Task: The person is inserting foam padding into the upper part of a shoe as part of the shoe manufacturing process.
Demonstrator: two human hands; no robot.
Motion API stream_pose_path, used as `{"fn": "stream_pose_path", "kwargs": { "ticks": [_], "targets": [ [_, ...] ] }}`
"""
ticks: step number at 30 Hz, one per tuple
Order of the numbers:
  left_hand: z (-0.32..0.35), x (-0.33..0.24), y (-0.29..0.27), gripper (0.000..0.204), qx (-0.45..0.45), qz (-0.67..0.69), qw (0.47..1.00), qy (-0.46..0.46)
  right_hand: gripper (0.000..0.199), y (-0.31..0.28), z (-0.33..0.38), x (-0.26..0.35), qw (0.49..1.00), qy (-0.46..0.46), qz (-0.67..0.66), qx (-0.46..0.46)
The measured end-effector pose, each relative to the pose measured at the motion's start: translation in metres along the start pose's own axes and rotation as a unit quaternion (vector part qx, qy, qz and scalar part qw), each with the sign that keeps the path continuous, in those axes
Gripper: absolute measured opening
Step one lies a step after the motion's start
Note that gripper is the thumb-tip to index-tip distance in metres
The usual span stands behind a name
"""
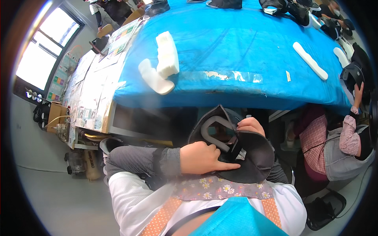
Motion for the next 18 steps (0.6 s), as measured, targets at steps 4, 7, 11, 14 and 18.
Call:
{"fn": "stream_pose_path", "kwargs": {
  "ticks": [4,7,11,14,18],
  "targets": [
    [0.001,0.004,-0.003,0.068,0.005,0.011,1.000,-0.012,0.021,-0.002,0.003,0.004,0.998,-0.039,-0.051,-0.012],
    [0.000,0.005,-0.005,0.068,0.004,0.003,1.000,-0.012,0.024,0.009,0.009,-0.027,0.989,0.105,0.015,0.102],
    [-0.004,0.006,-0.009,0.067,0.016,0.002,1.000,-0.011,0.025,0.003,0.028,-0.046,0.986,0.088,0.116,0.082],
    [-0.005,0.009,-0.010,0.066,0.018,0.003,1.000,-0.018,0.032,0.001,0.050,-0.073,0.961,0.250,-0.039,0.107],
    [-0.002,0.015,-0.013,0.067,0.016,-0.002,0.999,-0.042,0.034,0.005,0.038,-0.050,0.949,0.260,-0.088,0.155]
  ]
}}
Point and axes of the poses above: each hand's wrist, its own z-axis away from the middle knuckle, its own y-axis out of the palm, x = y × z, the point moved 10 cm from there along -z, towards the middle knuckle, and after that the axes turned 9 degrees about -x, right-handed, at the moved point
